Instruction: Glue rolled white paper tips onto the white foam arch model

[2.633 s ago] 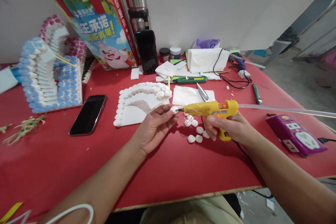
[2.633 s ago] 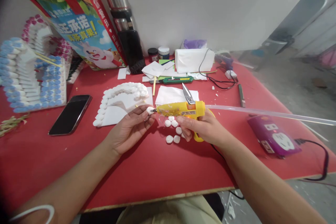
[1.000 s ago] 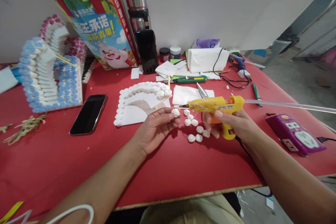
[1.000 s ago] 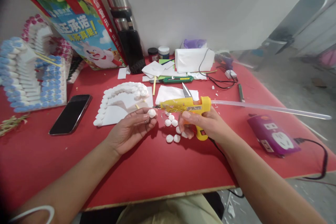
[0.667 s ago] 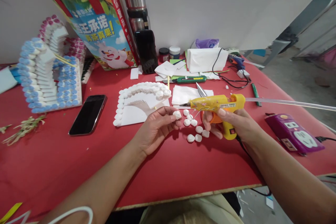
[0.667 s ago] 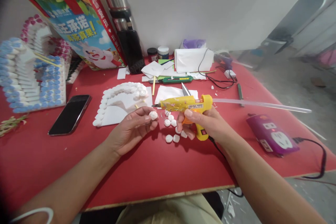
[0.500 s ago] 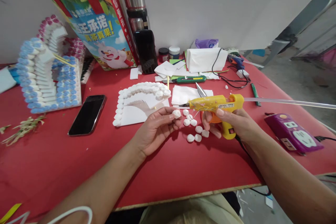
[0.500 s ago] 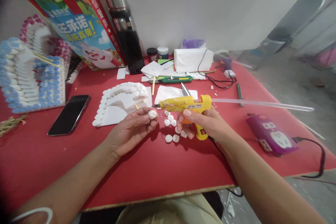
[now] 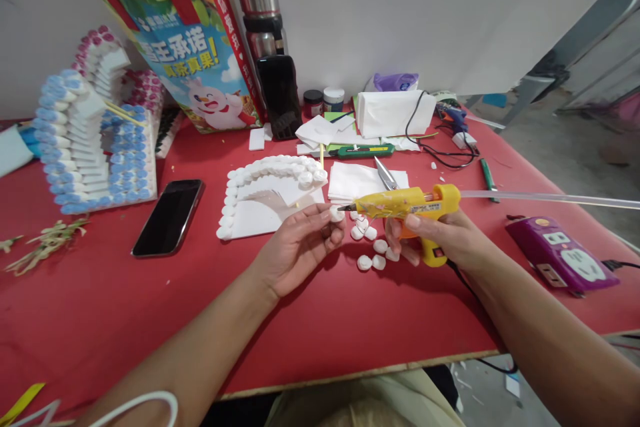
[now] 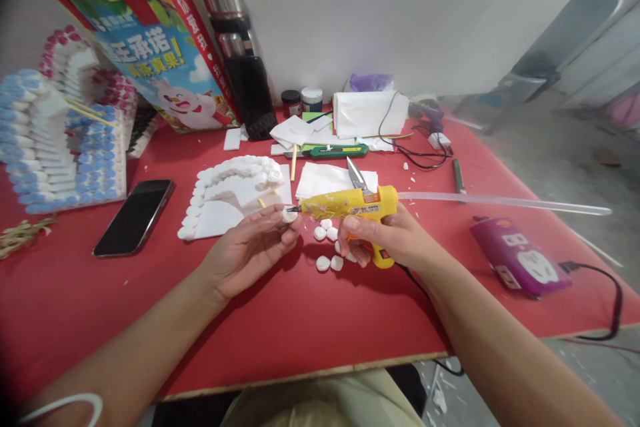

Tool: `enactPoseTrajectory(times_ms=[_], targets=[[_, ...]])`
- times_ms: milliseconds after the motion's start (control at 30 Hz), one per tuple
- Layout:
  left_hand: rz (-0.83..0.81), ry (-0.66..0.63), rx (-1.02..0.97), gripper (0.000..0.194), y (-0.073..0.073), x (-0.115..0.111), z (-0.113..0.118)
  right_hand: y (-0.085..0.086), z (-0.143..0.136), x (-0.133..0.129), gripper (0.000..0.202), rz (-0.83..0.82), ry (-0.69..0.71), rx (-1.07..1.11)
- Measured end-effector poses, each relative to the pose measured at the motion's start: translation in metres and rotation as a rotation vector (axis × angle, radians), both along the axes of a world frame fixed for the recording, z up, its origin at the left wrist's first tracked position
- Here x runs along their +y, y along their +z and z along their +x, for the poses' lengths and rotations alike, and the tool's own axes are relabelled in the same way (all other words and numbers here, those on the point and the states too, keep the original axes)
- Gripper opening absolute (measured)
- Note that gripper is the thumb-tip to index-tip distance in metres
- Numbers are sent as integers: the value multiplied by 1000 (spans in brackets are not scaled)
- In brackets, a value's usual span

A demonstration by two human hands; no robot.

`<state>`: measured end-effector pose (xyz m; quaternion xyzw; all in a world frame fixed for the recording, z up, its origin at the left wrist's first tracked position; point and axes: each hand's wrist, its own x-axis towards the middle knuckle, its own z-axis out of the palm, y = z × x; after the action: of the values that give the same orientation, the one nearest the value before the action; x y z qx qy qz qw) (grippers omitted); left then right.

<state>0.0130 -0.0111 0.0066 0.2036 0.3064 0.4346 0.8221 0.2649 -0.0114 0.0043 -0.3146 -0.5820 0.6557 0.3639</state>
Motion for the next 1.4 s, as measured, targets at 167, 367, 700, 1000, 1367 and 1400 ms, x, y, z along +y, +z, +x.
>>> enactPoseTrajectory(times_ms=[167, 367, 700, 1000, 1367, 1400], targets=[[25, 4, 10, 10, -1, 0, -1, -2, 2, 1, 33, 15, 5, -19], [58, 14, 7, 11, 0, 1, -1, -2, 1, 1, 35, 13, -15, -26], [146, -90, 213, 14, -1, -2, -1, 4, 1, -1, 30, -45, -195, 42], [355, -118, 990, 26, 34, -46, -53, 22, -8, -7, 32, -60, -422, 8], [575, 429, 1605, 19, 1, -39, -129, 28, -13, -11, 31, -49, -459, -28], [600, 435, 1607, 17, 2, -37, -129, 28, -13, -11, 32, -50, -463, -36]])
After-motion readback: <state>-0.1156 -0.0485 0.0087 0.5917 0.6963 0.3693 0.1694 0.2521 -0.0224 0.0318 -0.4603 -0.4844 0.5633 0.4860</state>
